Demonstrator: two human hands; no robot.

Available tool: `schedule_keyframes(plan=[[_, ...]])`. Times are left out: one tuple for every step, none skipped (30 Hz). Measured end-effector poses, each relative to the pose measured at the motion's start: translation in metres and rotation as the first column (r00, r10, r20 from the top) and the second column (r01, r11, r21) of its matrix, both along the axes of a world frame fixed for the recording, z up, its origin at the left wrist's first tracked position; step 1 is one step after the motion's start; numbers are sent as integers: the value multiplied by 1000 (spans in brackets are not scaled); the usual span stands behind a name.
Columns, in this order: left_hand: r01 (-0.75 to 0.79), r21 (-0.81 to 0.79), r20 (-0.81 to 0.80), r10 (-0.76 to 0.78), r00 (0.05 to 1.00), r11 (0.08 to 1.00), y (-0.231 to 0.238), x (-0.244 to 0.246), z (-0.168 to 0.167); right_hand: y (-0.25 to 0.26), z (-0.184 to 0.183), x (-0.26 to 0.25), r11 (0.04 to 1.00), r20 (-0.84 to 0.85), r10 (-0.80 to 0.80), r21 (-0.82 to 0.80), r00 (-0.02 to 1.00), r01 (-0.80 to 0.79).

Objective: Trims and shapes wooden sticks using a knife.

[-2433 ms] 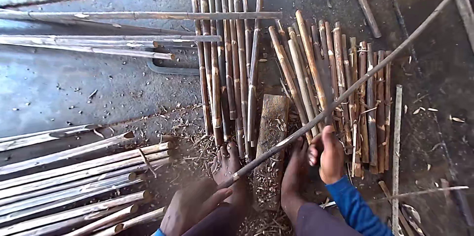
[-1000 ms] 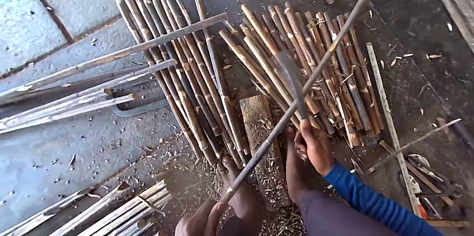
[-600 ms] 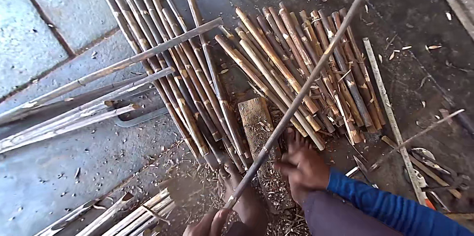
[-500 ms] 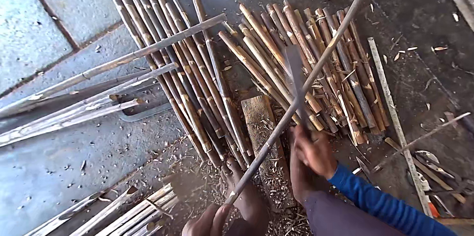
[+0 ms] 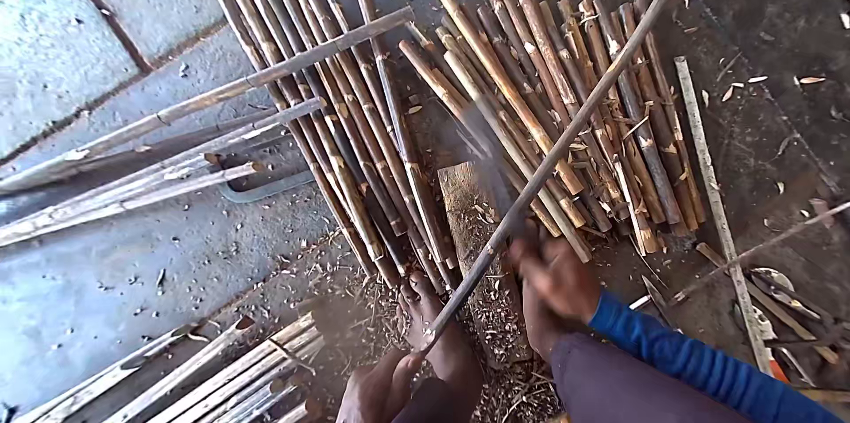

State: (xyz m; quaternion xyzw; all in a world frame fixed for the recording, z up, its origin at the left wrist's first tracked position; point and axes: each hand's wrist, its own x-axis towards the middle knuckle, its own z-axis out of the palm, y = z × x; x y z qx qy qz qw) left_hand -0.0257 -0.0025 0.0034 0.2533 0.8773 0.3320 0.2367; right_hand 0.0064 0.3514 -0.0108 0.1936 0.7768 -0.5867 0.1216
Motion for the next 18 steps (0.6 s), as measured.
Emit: schedule_keyframes(plan=[[17,3,7,-17,1000,1000,-3,-1,-1,-3,-2,3,995,19,88,53,996,-89],[33,7,26,-33,999,999,-7,-1,-1,-3,0,5,986,38,138,88,990,-140],[44,9,40,-44,998,999,-8,-2,0,4,3,3,981,30,136,133,990,-138],[50,11,42,-51,998,999,-6,-3,0,12,7,-1,990,-14,59,125,998,-57],[50,12,38,-51,998,999,-4,-1,1,16,10,-5,997,-50,-48,61,998,51],[47,10,34,-47,998,999,-3,1,3,14,11,-4,998,-49,-64,18,997,65],[44,12,17,-44,999,999,-3,2,3,9,11,0,995,-21,56,80,998,-55],[46,14,1,-46,999,999,-3,1,2,3,11,5,953,44,262,147,964,-266],[50,18,-3,-50,999,999,-2,-1,2,-1,11,8,906,85,386,155,919,-395],[50,25,13,-50,999,998,-1,-3,3,1,10,7,908,81,378,161,922,-387],[48,27,30,-48,998,999,0,-5,3,7,9,4,960,34,246,128,969,-248],[45,27,47,-46,998,999,-1,-6,4,12,9,-1,998,-17,53,32,998,-52],[44,27,64,-46,997,999,-3,-5,5,11,9,-4,997,-26,-59,-55,998,57],[45,33,81,-47,996,998,-5,-6,5,7,8,-3,999,-11,-26,-28,1000,26],[42,41,105,-46,993,998,-6,-8,5,0,7,0,993,27,102,55,994,-104],[42,49,134,-48,990,998,-8,-9,5,-6,4,5,977,54,186,98,981,-190],[42,56,154,-50,987,998,-8,-11,4,-5,4,5,968,66,209,131,976,-216],[42,62,165,-52,985,997,-6,-12,3,0,5,3,974,36,159,159,987,-163]])
